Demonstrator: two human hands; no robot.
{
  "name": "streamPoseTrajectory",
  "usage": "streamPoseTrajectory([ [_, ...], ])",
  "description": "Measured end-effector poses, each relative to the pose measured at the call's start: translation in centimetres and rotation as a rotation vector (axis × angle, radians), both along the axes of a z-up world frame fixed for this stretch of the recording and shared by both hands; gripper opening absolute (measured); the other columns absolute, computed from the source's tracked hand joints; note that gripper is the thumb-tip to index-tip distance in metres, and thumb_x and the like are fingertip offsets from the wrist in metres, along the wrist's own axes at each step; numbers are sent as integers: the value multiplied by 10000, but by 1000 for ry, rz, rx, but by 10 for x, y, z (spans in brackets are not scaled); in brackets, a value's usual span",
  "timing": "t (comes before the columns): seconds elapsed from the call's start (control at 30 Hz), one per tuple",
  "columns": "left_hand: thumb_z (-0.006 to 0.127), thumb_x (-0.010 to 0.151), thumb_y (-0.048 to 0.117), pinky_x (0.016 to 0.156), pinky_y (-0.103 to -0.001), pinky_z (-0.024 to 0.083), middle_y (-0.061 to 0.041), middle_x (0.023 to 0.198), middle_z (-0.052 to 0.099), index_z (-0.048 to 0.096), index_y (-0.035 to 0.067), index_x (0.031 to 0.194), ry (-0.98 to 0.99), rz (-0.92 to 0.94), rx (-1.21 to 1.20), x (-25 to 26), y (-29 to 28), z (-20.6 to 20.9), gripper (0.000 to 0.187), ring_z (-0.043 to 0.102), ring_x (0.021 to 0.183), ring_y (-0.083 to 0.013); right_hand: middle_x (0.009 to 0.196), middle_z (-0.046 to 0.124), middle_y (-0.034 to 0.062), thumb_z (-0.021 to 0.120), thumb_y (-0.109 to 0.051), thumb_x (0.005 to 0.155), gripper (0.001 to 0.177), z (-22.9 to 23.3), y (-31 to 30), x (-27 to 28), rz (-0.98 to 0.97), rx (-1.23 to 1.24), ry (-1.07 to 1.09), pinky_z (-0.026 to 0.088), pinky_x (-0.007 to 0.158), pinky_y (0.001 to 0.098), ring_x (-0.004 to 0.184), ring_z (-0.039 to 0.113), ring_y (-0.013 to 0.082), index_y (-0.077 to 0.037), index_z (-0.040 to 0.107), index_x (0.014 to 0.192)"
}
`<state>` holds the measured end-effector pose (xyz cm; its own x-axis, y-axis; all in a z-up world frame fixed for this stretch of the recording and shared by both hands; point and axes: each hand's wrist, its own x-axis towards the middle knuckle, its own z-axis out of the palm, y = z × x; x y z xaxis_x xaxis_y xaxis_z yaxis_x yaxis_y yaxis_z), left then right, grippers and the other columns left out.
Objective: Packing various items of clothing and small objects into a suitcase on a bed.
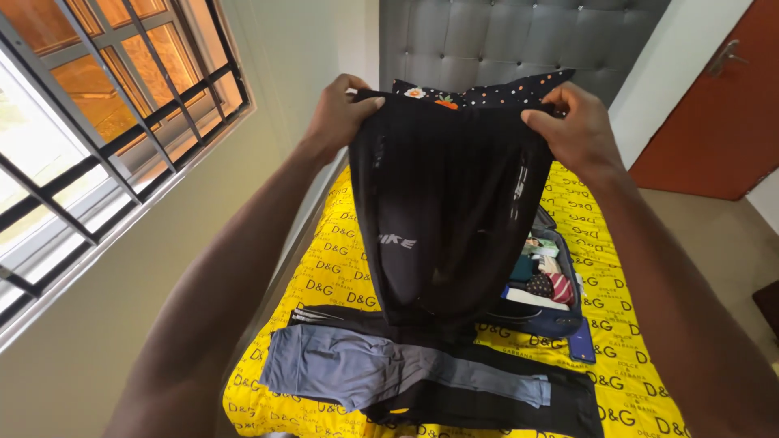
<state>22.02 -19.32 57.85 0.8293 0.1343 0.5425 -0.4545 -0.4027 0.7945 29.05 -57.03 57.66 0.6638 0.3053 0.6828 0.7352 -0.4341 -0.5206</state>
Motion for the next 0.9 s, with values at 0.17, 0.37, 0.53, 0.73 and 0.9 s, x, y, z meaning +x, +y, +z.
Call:
streamPoseTrajectory([
  [0.17, 843, 857, 208, 756, -297, 593, -121, 971, 736, 681, -22, 1097, -88, 13, -131, 41, -40, 4, 370, 695, 849, -159, 1057, 747, 70, 797, -207, 910, 283, 17, 20, 11, -9, 83, -223, 546, 836, 297, 945, 702, 129, 32, 687, 1012],
  [0.37, 855, 824, 256, 839, -299, 608, -113, 1043, 741, 647, -4, 1169, -180, -64, -138, 53, -105, 20, 479, 726, 960, -173, 911, 714, 92, 792, -303, 900, 329, 67, 62, -49, 15, 169, 182, 524, 679, 332, 743, 642, 164, -3, 716, 1012],
  [0.53, 734, 905, 318, 859, -301, 591, -136, 1096, 756, 612, -18, 1296, -161, -222, -239, 48, -128, 28, 530, 726, 999, -193, 1040, 694, 91, 684, -326, 988, 360, 74, 69, -28, 361, 298, 436, 633, 872, 319, 912, 706, 154, 18, 688, 1095],
  [0.73, 804, 881, 205, 903, -294, 594, -143, 1202, 653, 469, -13, 1365, -108, -309, -99, 8, -126, 46, 627, 685, 1058, -185, 1191, 663, 145, 594, -293, 1020, 400, 85, 57, -30, 500, 132, 529, 543, 998, 332, 1070, 713, 190, 16, 613, 1273],
  [0.9, 755, 909, 109, 921, -295, 561, -149, 1182, 682, 564, -8, 1359, -207, -244, 18, 39, -108, 36, 503, 673, 1069, -185, 1202, 677, 158, 626, -364, 989, 517, 90, 58, -32, 244, -164, 230, 572, 952, 357, 1049, 689, 241, -15, 612, 1369],
])
